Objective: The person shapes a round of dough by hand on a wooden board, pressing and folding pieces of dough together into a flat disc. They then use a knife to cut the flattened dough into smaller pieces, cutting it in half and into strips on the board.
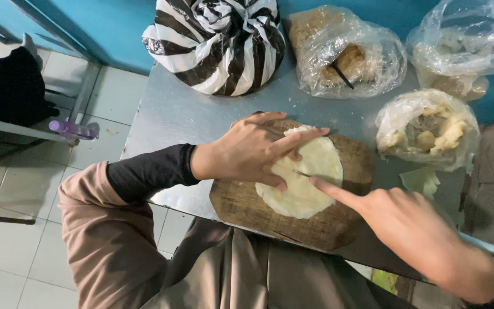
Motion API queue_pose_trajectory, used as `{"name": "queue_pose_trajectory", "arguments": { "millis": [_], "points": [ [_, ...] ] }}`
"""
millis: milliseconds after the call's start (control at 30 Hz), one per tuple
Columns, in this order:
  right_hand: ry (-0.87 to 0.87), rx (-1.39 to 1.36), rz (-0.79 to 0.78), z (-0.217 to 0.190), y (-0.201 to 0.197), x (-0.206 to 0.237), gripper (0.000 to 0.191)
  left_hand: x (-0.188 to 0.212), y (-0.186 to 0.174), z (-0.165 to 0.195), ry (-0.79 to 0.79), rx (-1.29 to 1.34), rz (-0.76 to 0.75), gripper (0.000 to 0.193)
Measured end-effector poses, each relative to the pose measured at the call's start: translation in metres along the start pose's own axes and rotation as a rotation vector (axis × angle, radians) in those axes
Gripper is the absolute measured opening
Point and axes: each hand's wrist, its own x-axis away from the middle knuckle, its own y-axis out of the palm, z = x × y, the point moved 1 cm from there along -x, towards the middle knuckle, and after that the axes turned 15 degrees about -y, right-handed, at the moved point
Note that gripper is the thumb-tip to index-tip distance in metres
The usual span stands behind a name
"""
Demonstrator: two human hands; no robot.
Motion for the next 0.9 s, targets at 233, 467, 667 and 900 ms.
{"name": "queue_pose_trajectory", "arguments": {
  "millis": [233,467,667,900],
  "points": [
    [-0.034,0.218,0.143,-0.004,0.015,0.016,0.106,0.006,0.001,-0.001,0.010,0.005,-0.025,0.123],
    [-0.149,0.627,0.541,-0.024,-0.003,0.031,0.104,0.010,-0.001,0.001,0.030,0.126,-0.017,0.129],
    [-0.221,0.246,0.657,-0.023,0.015,-0.027,0.103,0.015,-0.002,-0.002,0.046,0.125,-0.100,0.131],
    [-0.242,0.191,0.628,-0.028,-0.004,-0.050,0.096,0.013,-0.003,-0.003,0.123,0.050,0.060,0.132]
  ]
}}
